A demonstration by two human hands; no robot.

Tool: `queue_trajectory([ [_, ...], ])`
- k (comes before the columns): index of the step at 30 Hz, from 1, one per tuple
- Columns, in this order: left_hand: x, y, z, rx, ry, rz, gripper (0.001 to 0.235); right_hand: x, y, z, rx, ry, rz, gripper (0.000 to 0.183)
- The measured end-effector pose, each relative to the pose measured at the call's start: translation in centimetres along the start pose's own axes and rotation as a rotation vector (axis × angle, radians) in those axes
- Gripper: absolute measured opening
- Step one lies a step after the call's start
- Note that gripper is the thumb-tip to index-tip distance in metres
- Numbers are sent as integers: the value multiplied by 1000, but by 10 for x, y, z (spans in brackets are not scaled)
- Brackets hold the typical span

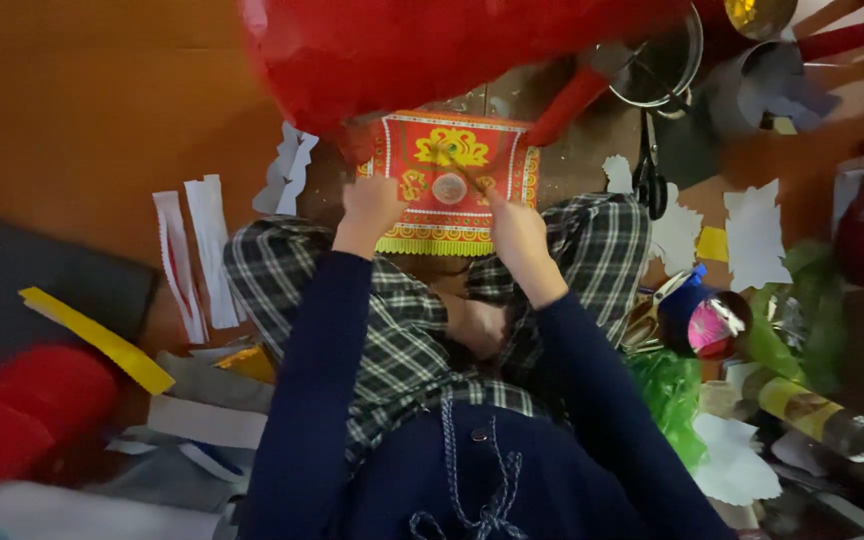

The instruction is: Decorating a red paper horse with yellow paper strips and decorative panels using glue and a brush.

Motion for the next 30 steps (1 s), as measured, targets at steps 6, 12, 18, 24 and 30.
queue_trajectory([
  [6,88,35,-22,-49,298,-100,35,-6,-20,-23,-52,-84,61,65],
  [12,121,49,0,-242,485,-135,62,-16,-18,-110,168,-1,43,38],
  [18,133,3,46,-131,453,-78,68,-23,-26,-16,-130,-34,-120,44],
  [24,142,6,47,-239,453,-41,16,-2,-43,-61,-69,62,47,23],
  [30,149,3,57,-205,508,54,14,-61,92,-125,-28,-247,409,24],
])
Point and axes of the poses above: each hand's wrist, its own z-axis towards the middle knuckle, its own y-axis out of the back of the hand, x = y × z, the point moved 2 cm from there along z, towards the middle knuckle, and after that the axes turned 8 degrees about z, right-handed, at the moved point
